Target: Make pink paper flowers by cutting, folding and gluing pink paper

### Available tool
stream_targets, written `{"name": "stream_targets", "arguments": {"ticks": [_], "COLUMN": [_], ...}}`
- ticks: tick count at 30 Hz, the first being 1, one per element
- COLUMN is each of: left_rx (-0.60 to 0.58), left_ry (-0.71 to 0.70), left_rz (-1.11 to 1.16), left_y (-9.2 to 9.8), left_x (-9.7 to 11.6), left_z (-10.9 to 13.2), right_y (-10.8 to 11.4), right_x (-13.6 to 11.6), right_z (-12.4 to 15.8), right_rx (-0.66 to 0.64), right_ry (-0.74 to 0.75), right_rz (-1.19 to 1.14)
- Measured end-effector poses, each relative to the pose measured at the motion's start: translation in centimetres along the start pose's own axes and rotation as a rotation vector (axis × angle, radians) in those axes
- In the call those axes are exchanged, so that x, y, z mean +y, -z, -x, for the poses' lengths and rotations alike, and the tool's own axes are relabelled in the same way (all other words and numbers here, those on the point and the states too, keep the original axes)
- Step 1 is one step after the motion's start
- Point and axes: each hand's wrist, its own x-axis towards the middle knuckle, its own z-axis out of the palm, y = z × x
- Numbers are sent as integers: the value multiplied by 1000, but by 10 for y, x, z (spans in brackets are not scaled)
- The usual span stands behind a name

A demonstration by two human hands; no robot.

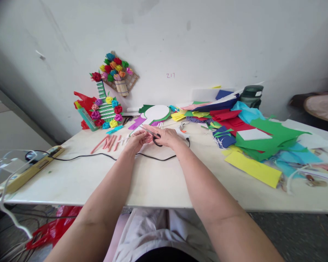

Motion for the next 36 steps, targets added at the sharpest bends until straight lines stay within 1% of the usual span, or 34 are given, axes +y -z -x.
{"name": "stream_targets", "arguments": {"ticks": [9,18,27,36], "left_rx": [-10,-25,-10,-7], "left_ry": [22,7,31,41], "left_rz": [-23,-18,-22,-9], "left_y": [-4,-3,-4,-3], "left_x": [2,2,2,1], "left_z": [2,2,1,1], "right_y": [0,1,1,1], "right_x": [-1,1,-1,0], "right_z": [2,-1,1,0], "right_rx": [7,8,2,17], "right_ry": [-10,9,-23,-9], "right_rz": [4,9,24,22]}}
